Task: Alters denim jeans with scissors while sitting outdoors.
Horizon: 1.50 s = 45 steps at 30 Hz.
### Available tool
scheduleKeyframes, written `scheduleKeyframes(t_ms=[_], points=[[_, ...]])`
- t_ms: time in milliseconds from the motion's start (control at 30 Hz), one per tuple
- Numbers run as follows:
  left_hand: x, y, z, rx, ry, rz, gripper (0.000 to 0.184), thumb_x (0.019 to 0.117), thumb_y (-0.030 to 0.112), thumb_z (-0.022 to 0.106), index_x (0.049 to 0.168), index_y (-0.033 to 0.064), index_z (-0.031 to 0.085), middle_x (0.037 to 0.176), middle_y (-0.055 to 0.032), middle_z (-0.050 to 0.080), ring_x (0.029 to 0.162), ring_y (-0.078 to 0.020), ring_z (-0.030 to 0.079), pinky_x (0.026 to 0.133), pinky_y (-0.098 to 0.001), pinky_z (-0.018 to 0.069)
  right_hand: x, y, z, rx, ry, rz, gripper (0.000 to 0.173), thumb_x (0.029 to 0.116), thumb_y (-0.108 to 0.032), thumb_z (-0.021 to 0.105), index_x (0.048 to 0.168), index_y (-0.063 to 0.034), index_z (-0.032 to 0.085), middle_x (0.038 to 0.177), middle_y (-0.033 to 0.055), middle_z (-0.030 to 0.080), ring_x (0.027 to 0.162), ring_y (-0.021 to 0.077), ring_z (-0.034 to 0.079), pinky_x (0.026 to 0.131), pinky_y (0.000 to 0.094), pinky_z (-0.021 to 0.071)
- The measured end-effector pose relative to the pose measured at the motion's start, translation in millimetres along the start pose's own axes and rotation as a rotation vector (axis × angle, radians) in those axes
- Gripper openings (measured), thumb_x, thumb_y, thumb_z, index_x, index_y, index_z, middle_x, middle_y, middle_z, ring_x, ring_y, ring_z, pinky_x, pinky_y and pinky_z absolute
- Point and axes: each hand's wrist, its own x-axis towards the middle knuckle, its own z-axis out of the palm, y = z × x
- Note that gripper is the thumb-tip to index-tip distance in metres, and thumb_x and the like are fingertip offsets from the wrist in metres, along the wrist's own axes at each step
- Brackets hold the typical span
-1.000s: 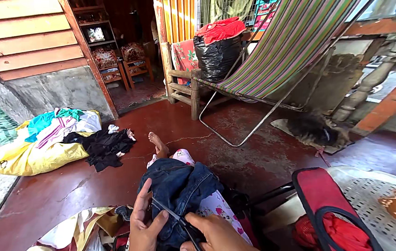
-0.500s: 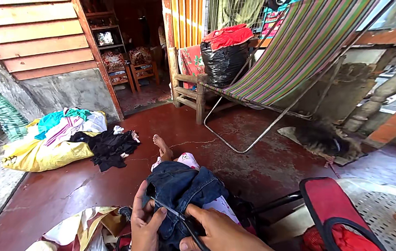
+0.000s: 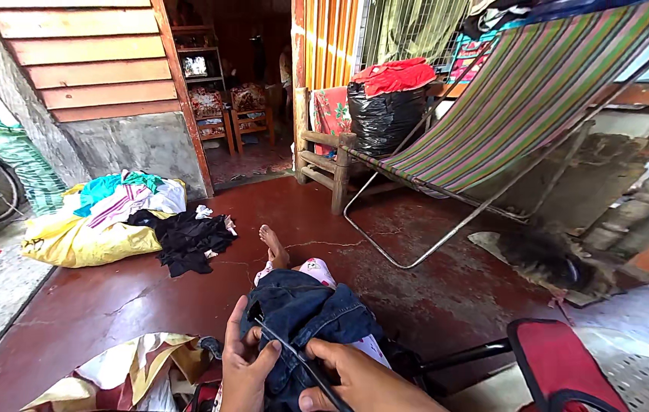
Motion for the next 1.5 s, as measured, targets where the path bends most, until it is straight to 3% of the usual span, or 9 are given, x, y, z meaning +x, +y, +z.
scheduleKeyframes(t_ms=[167,333,533,733,900,1100,1233,1400,1500], points=[[-2,-4,-1,-0.005,-0.003,0.022,0.1,0.0788,-0.013,0.068,0.161,0.0005,0.013,0.087,-0.0152,0.067,0.076,-0.0197,0.069,0.075,-0.0357,0.0612,4,12,2,0.216,-0.027,-0.047,0.046,0.0905,-0.05,0.075,0.107,-0.0089,0.062,0.071,0.0016,0.063,0.058,0.0123,0.062,0.055,0.0308,0.055],[-1,-5,-1,-0.016,-0.044,0.026,0.105,0.0777,-0.013,0.07,0.162,0.0019,0.008,0.09,-0.0169,0.067,0.077,-0.0221,0.069,0.076,-0.0376,0.0613,11,-2,-10,0.03,-0.072,0.004,0.062,0.087,-0.063,0.071,0.118,-0.0108,0.059,0.084,0.0031,0.061,0.072,0.014,0.059,0.067,0.0361,0.0519],[-3,-7,-3,-0.034,-0.029,0.006,0.109,0.0778,-0.014,0.07,0.163,0.0038,0.003,0.088,-0.0157,0.066,0.076,-0.0215,0.069,0.076,-0.0376,0.0614,14,8,-4,0.19,-0.087,-0.018,0.05,0.0894,-0.055,0.074,0.111,-0.0111,0.061,0.074,0.0014,0.063,0.059,0.0118,0.062,0.055,0.0297,0.0548],[-2,-6,-3,-0.028,-0.052,-0.015,0.115,0.0771,-0.013,0.071,0.163,0.0062,-0.003,0.09,-0.0153,0.066,0.078,-0.0215,0.069,0.077,-0.038,0.0611,24,4,-13,0.077,-0.103,-0.053,0.058,0.0871,-0.057,0.075,0.118,-0.0113,0.06,0.087,0.0016,0.063,0.074,0.0109,0.06,0.068,0.0319,0.0523],[-2,-7,-4,-0.022,-0.056,-0.026,0.117,0.0766,-0.013,0.071,0.163,0.0066,-0.006,0.088,-0.0145,0.066,0.077,-0.021,0.069,0.077,-0.0372,0.0613,25,12,-10,0.197,-0.117,-0.048,0.049,0.0888,-0.053,0.075,0.111,-0.0111,0.063,0.076,0.0004,0.064,0.061,0.0099,0.062,0.056,0.0273,0.0546],[0,-8,-7,0.007,-0.115,-0.057,0.126,0.0737,-0.013,0.074,0.161,0.0062,-0.014,0.082,-0.0112,0.065,0.075,-0.0203,0.069,0.076,-0.0378,0.0613,30,7,-18,0.075,-0.159,-0.091,0.055,0.09,-0.055,0.073,0.116,-0.009,0.061,0.085,0.0028,0.062,0.073,0.0113,0.06,0.067,0.0322,0.0516],[0,-9,-10,-0.019,-0.15,-0.092,0.128,0.0737,-0.012,0.075,0.161,0.0075,-0.017,0.083,-0.0124,0.066,0.077,-0.0213,0.071,0.079,-0.0395,0.0617,29,14,-15,0.147,-0.153,-0.073,0.047,0.0903,-0.051,0.075,0.11,-0.0099,0.064,0.076,0.0007,0.064,0.062,0.0098,0.061,0.058,0.0287,0.0539],[2,-11,-15,-0.022,-0.229,-0.121,0.123,0.0748,-0.012,0.075,0.162,0.0039,-0.011,0.089,-0.0156,0.069,0.081,-0.0229,0.072,0.082,-0.041,0.0614,30,11,-20,0.133,-0.213,-0.075,0.05,0.0912,-0.051,0.074,0.115,-0.0086,0.061,0.081,0.0013,0.063,0.068,0.0093,0.061,0.064,0.0282,0.0531],[3,-10,-19,0.003,-0.283,-0.126,0.108,0.0764,-0.012,0.074,0.161,-0.0027,0.008,0.1,-0.0196,0.071,0.086,-0.025,0.073,0.085,-0.0418,0.0611,32,14,-20,0.134,-0.201,-0.097,0.048,0.0897,-0.048,0.077,0.113,-0.0083,0.063,0.078,0.0006,0.062,0.065,0.0081,0.059,0.061,0.0267,0.0514]])
